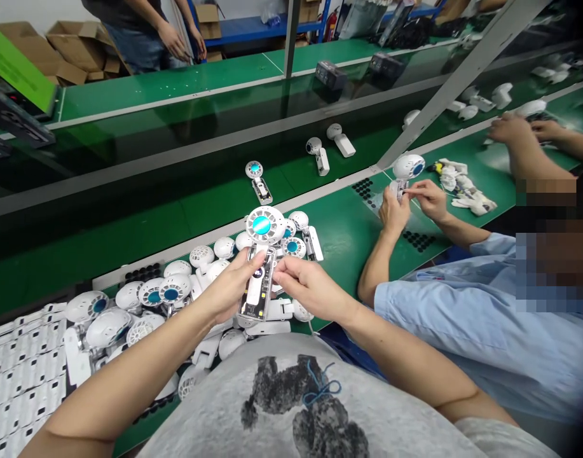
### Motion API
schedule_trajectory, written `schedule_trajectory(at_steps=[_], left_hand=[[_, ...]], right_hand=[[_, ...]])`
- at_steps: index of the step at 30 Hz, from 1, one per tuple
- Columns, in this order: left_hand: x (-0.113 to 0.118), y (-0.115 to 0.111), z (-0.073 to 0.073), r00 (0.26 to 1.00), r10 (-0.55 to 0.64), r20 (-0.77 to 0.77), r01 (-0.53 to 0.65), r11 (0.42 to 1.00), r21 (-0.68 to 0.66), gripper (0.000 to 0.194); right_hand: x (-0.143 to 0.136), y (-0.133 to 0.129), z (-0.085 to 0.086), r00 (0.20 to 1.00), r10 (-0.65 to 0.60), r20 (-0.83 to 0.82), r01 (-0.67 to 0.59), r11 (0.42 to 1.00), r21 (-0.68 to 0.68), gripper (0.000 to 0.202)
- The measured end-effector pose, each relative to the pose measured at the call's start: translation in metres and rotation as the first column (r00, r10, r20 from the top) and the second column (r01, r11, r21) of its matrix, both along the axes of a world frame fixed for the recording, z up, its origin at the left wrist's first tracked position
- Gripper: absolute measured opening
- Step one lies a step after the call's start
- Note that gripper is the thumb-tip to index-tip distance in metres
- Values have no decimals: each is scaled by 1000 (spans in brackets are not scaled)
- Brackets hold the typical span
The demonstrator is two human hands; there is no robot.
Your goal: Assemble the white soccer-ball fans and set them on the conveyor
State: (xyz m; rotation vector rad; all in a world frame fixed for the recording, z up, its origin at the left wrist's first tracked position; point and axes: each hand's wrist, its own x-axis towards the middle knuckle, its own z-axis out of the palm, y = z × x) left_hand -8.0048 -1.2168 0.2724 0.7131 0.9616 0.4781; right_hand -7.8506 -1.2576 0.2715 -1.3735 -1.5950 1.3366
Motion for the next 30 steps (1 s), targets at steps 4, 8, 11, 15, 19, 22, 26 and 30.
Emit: schedule_trajectory(at_steps=[4, 8, 11, 15, 19, 22, 26, 30], left_hand=[[5, 9, -5, 999, 6, -47, -3, 998, 55, 34], [-17, 67, -20, 951, 260, -168, -201, 932, 300, 30], [-42, 141, -43, 874, 458, -161, -368, 841, 397, 20], [-51, 224, -78, 864, 446, -231, -340, 858, 385, 20], [-38, 256, -100, 892, 290, -347, -103, 878, 467, 35], [-25, 237, -97, 899, 215, -381, 22, 848, 530, 32], [2, 160, -82, 839, 17, -544, 375, 706, 601, 24], [34, 89, -89, 679, -278, -679, 714, 466, 523, 37]], right_hand=[[6, 6, -6, 1000, -30, -4, 30, 1000, 8, 19], [43, 12, -19, 959, -274, -64, 266, 957, -113, 21], [72, 13, -36, 859, -507, -65, 491, 854, -172, 28], [82, 13, -55, 848, -530, -14, 523, 841, -138, 28], [82, 11, -63, 845, -535, -11, 526, 833, -175, 27], [88, 9, -65, 828, -559, -26, 544, 815, -198, 27], [91, 7, -65, 819, -570, -72, 544, 809, -222, 26], [85, 5, -60, 844, -526, -103, 501, 843, -193, 25]])
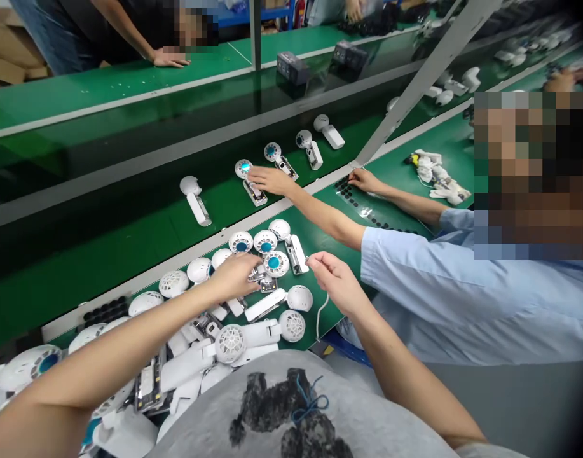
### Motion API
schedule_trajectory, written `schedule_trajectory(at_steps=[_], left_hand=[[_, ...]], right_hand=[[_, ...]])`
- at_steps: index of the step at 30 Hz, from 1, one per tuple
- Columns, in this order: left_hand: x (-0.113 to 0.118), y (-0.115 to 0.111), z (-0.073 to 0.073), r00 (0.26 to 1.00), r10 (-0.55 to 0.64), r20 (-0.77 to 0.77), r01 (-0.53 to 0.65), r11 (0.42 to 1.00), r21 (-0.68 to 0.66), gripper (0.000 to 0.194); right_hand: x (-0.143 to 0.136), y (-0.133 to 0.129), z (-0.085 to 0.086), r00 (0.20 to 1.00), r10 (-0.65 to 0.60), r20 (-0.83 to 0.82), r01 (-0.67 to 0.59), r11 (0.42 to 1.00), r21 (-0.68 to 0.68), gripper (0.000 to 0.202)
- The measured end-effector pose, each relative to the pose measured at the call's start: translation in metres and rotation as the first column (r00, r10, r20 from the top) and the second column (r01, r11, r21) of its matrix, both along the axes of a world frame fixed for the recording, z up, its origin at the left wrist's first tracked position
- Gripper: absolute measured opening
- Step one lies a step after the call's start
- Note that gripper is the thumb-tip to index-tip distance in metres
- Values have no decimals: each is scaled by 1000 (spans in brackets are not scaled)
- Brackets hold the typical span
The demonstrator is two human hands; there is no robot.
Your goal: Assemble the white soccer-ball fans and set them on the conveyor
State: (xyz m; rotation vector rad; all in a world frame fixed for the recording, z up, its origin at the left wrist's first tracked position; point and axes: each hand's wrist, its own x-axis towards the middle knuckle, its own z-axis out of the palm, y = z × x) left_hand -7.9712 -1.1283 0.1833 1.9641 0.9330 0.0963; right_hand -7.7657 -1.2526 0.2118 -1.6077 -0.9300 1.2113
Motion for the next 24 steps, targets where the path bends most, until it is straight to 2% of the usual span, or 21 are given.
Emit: schedule_trajectory(at_steps=[2, 5, 7, 9, 10, 11, 12, 14, 15, 16, 17, 19, 21, 24], left_hand=[[10, -12, -10, 1000, 9, -5, -9, 999, 37, 37], [14, -8, -16, 998, 57, 7, -58, 998, 12, 34], [10, -5, -7, 996, 82, 25, -81, 996, -35, 35], [4, -10, 12, 992, 106, 65, -99, 990, -95, 42], [1, -15, 24, 983, 143, 114, -123, 978, -171, 45], [-2, -21, 36, 962, 211, 174, -155, 945, -288, 46], [-3, -29, 47, 923, 307, 232, -183, 881, -437, 45], [-4, -44, 63, 793, 537, 288, -206, 681, -703, 45], [-3, -51, 68, 722, 630, 285, -216, 597, -773, 46], [-2, -57, 70, 666, 690, 283, -239, 557, -795, 47], [-2, -61, 71, 623, 727, 289, -274, 548, -790, 48], [-1, -69, 70, 562, 762, 321, -361, 575, -734, 46], [-1, -73, 68, 538, 760, 365, -401, 612, -682, 41], [0, -78, 67, 522, 742, 420, -381, 644, -663, 39]], right_hand=[[-4, -3, 5, 1000, 25, -11, -25, 999, 33, 24], [-11, -10, 15, 998, 52, -34, -50, 996, 73, 23], [-16, -15, 22, 997, 72, -12, -70, 994, 85, 22], [-22, -21, 28, 993, 107, 46, -111, 989, 96, 21], [-26, -23, 31, 989, 127, 79, -135, 985, 103, 20], [-31, -24, 33, 983, 148, 108, -160, 981, 109, 19], [-36, -25, 35, 977, 169, 132, -184, 976, 114, 18], [-47, -27, 39, 965, 203, 167, -225, 966, 126, 16], [-52, -27, 41, 959, 219, 181, -245, 960, 134, 15], [-57, -28, 42, 953, 232, 195, -262, 954, 143, 15], [-62, -28, 44, 947, 244, 211, -278, 948, 153, 15], [-70, -29, 47, 934, 259, 246, -305, 937, 170, 15], [-76, -30, 49, 923, 272, 272, -327, 927, 184, 15], [-81, -32, 49, 912, 283, 296, -350, 914, 205, 14]])
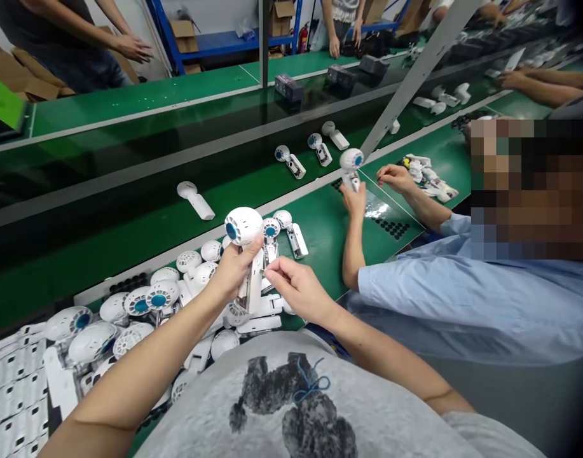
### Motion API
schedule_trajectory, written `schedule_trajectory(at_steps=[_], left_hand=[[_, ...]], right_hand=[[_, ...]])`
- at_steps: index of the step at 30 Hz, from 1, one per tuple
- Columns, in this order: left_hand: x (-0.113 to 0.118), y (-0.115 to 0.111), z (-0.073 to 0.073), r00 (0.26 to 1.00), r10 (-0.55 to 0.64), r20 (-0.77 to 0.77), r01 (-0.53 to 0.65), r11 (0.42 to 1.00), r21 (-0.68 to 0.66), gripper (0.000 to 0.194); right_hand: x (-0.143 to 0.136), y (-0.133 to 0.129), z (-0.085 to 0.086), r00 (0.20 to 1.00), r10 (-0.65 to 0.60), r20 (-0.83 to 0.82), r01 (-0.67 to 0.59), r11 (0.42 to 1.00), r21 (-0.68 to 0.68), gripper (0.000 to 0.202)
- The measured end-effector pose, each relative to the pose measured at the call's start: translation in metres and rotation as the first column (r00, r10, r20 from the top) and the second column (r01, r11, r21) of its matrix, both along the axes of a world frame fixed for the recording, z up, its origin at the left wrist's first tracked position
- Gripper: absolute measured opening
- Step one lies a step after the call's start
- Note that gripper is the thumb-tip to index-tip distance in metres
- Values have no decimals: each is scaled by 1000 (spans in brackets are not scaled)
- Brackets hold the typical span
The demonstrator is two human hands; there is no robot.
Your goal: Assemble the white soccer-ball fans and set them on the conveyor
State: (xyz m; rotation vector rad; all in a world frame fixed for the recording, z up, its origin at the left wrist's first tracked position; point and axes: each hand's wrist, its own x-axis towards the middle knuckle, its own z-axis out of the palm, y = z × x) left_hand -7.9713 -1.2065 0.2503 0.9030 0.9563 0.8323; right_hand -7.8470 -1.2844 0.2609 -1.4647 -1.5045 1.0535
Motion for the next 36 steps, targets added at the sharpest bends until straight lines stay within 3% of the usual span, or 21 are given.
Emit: schedule_trajectory(at_steps=[6, 9, 12, 16, 19, 21, 24, 26, 29, 32, 36], left_hand=[[0, -7, 5, 1000, -25, 11, 26, 998, -56, 41], [-5, -6, 10, 989, -138, 57, 144, 981, -131, 43], [-11, -4, 13, 967, -246, 73, 255, 954, -159, 46], [-16, -4, 8, 978, -208, -27, 202, 969, -141, 48], [-16, -7, 2, 978, -156, -138, 145, 986, -86, 48], [-15, -10, -2, 969, -129, -209, 126, 992, -27, 48], [-15, -11, -6, 984, -125, -126, 116, 991, -73, 52], [-15, -10, -8, 993, -109, -45, 102, 985, -136, 54], [-16, -9, -11, 997, -75, 19, 78, 978, -195, 55], [-15, -10, -16, 998, -40, 57, 52, 973, -224, 55], [-18, -12, -21, 1000, -10, 10, 11, 995, -95, 53]], right_hand=[[-3, -3, 2, 996, 33, 83, -35, 999, 22, 13], [1, -2, 4, 983, 36, 183, -38, 999, 8, 14], [7, 2, 1, 979, 63, 195, -46, 995, -93, 17], [10, 3, -8, 994, 106, -22, -108, 979, -174, 19], [9, 2, -12, 994, 108, 23, -104, 986, -129, 18], [8, 2, -15, 992, 123, 31, -117, 979, -170, 18], [8, 4, -20, 968, 128, -216, -186, 944, -273, 21], [8, 4, -22, 950, 118, -288, -196, 946, -258, 22], [9, 5, -20, 974, 127, -189, -169, 960, -225, 21], [10, 7, -15, 968, 180, -174, -222, 939, -264, 21], [9, 10, -9, 980, 199, 14, -191, 957, -219, 18]])
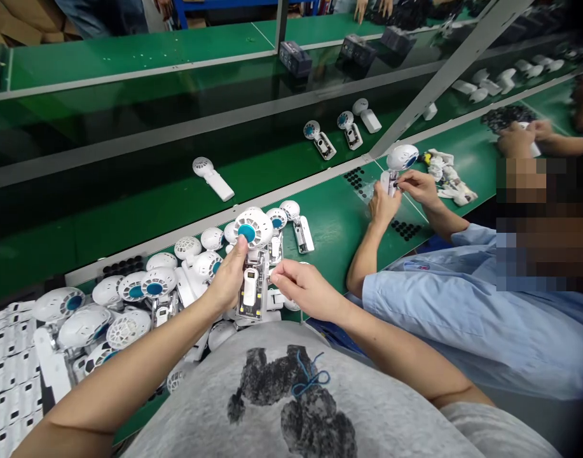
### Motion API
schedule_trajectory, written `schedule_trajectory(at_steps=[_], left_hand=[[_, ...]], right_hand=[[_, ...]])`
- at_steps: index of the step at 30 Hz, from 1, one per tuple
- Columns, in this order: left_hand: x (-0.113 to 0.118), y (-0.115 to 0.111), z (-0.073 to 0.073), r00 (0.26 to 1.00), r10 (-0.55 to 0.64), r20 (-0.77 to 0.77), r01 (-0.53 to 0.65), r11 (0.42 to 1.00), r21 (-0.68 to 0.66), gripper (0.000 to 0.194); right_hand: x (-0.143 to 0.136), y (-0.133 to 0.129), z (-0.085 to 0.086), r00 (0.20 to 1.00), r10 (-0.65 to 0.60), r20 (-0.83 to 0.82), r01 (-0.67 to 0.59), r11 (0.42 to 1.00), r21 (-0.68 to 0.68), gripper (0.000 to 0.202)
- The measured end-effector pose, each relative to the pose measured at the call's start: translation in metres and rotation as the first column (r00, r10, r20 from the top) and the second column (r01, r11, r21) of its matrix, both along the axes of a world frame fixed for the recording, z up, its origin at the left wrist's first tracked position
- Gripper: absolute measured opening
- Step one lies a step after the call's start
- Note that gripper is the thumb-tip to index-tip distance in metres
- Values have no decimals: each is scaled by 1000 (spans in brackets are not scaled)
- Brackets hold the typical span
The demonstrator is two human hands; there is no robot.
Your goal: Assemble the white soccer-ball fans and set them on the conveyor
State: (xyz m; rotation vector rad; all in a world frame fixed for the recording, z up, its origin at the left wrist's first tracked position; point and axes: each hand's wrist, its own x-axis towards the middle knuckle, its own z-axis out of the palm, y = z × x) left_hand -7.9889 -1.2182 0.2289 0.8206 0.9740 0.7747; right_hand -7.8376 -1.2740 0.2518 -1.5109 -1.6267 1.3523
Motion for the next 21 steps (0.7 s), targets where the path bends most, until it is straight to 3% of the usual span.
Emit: schedule_trajectory(at_steps=[2, 4, 7, 9, 13, 17, 21], left_hand=[[-2, 0, -1, 995, 8, -97, 3, 993, 120, 51], [-4, 1, 0, 990, 15, -142, 7, 988, 155, 52], [-4, 0, 2, 999, -19, -34, 17, 998, -57, 59], [-2, 0, 3, 999, -20, 40, 26, 985, -170, 64], [2, -3, 2, 996, 43, 77, -34, 993, -115, 63], [2, -3, 3, 994, 86, 65, -81, 994, -76, 63], [1, -2, 4, 996, 83, 29, -81, 994, -66, 64]], right_hand=[[-2, 0, 0, 997, 2, 78, -9, 996, 89, 16], [-4, 0, 0, 998, 13, 54, -18, 996, 92, 16], [-6, -1, 1, 996, 10, -88, -12, 1000, -13, 19], [-7, -2, 4, 996, -17, -82, 18, 1000, 4, 18], [-7, -2, 9, 998, -48, 44, 43, 993, 110, 14], [-6, -1, 10, 999, 46, -9, -45, 998, 36, 16], [-6, -1, 9, 1000, 6, -21, -5, 1000, 28, 17]])
